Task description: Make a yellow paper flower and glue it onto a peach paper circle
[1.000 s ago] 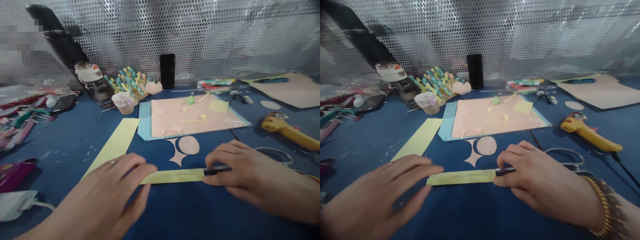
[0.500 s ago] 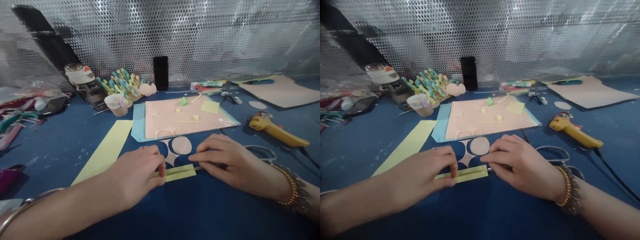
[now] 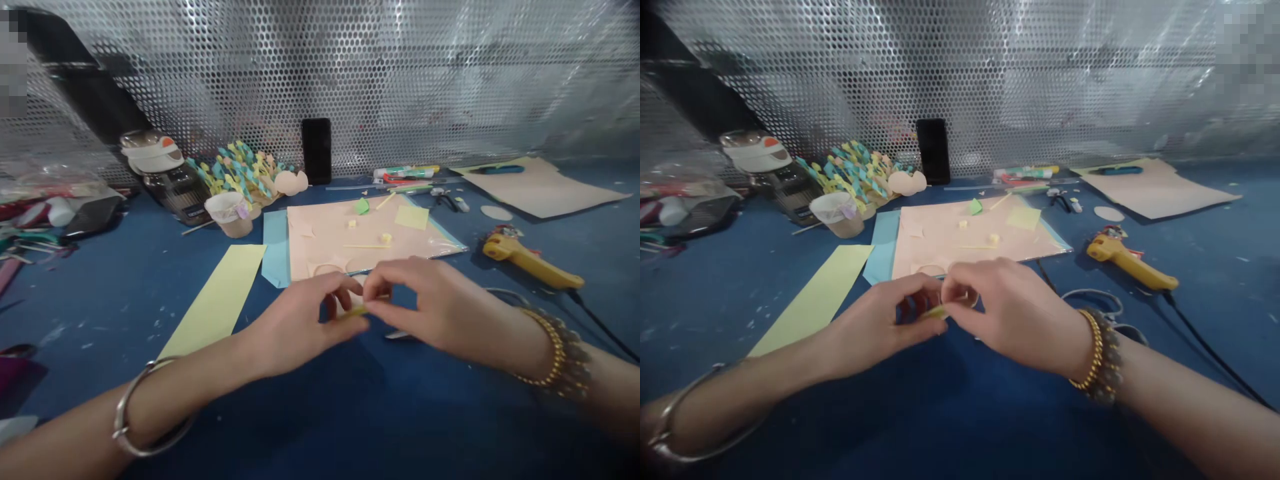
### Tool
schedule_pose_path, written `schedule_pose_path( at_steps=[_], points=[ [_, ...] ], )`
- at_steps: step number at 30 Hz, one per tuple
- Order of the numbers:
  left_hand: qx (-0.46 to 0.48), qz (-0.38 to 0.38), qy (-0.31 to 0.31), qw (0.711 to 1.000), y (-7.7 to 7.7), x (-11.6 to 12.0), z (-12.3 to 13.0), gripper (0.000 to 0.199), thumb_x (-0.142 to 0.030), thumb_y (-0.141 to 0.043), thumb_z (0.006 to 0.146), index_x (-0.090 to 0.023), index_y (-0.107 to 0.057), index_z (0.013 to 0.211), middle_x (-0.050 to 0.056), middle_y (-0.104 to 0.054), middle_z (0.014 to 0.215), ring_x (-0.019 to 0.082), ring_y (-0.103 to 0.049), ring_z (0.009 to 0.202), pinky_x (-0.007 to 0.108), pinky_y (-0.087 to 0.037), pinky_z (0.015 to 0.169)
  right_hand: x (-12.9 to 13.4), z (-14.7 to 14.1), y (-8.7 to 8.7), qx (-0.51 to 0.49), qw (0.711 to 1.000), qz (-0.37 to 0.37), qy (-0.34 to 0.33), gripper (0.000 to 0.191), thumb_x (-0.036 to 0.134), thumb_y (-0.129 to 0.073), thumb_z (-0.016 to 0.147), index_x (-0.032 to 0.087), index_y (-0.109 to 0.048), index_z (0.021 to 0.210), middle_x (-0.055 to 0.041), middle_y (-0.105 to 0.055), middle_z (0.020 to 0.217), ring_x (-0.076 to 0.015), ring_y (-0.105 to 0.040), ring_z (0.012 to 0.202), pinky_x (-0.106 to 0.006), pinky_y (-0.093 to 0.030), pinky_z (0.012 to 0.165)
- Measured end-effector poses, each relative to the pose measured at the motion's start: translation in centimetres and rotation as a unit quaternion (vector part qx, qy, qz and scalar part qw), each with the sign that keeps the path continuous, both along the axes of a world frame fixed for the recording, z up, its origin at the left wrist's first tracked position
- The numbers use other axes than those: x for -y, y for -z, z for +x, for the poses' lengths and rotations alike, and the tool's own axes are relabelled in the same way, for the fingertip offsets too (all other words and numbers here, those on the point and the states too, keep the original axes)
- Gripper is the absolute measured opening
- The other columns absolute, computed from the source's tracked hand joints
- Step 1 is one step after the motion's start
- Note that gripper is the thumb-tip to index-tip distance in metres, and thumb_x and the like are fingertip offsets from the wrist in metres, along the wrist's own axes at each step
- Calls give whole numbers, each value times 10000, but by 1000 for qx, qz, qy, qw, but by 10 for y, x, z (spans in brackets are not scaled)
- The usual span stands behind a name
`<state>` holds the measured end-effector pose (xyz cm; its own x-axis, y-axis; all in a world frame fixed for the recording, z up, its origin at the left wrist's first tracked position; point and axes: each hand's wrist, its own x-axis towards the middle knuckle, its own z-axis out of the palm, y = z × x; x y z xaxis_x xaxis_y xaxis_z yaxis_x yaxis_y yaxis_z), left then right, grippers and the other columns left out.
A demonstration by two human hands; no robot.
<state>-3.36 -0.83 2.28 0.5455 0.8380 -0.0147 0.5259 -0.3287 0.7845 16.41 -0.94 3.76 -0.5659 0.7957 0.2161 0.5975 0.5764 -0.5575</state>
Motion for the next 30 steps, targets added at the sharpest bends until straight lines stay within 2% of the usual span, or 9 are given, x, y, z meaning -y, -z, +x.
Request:
schedule_pose_path(
  at_steps=[2,4,8,10,14,18,21,25,30],
  points=[
    [78,-46,-43,995,10,-2,-1,188,-355,-541,860,-184,-612,833,-13,-593,717,105,-515,604,223,-382,550,-5,-4,-2,-65,997,-2,47,25,201,-582,828,219,-592,814,47,-637,776,-98,-579,714,-223,-442,652],
    [127,-104,-50,985,19,-3,-2,256,-348,-509,882,-152,-621,760,9,-617,676,104,-542,598,216,-399,548,-8,-6,4,-123,989,-15,76,83,264,-565,854,212,-594,911,18,-642,833,-107,-586,743,-222,-467,665],
    [184,-176,-57,965,25,-6,-1,285,-358,-523,876,-136,-642,743,26,-642,632,102,-581,570,213,-453,553,-10,-3,19,-159,980,-97,71,298,352,-584,845,194,-557,1096,-15,-653,878,-115,-595,709,-233,-498,618],
    [194,-200,-59,958,24,-8,-1,279,-363,-542,864,-136,-647,740,28,-654,633,102,-598,560,219,-479,561,-9,-2,22,-162,977,-116,72,306,324,-630,811,194,-567,1080,-13,-674,872,-118,-602,693,-237,-504,609],
    [185,-215,-66,957,21,-10,0,216,-296,-591,829,-129,-664,713,24,-664,633,100,-619,554,210,-504,563,-8,0,23,-170,972,-140,79,197,261,-623,813,191,-619,998,-13,-709,859,-126,-641,714,-239,-530,639],
    [169,-222,-61,958,20,-11,-1,136,-242,-639,786,-124,-692,744,27,-672,634,110,-636,573,216,-524,591,-10,5,23,-186,972,-105,102,166,263,-637,802,207,-648,958,-12,-713,877,-131,-661,744,-235,-548,666],
    [168,-231,-54,957,20,-12,-2,150,-251,-632,796,-125,-691,742,29,-673,629,107,-636,573,209,-523,587,-11,10,21,-180,975,-67,115,184,265,-619,818,221,-644,996,-7,-701,861,-126,-656,746,-221,-543,656],
    [184,-253,-47,949,21,-12,-4,151,-268,-640,795,-125,-675,760,26,-674,659,111,-644,590,224,-532,602,-9,8,19,-144,982,-87,88,250,286,-612,831,224,-605,1073,-1,-684,861,-110,-634,721,-193,-528,611],
    [193,-289,-30,937,22,-11,-6,134,-259,-650,786,-127,-671,789,28,-673,706,101,-642,608,219,-527,602,-2,1,21,-101,990,-77,57,79,272,-591,848,230,-655,830,18,-632,780,-91,-576,659,-185,-492,572]
  ],
)
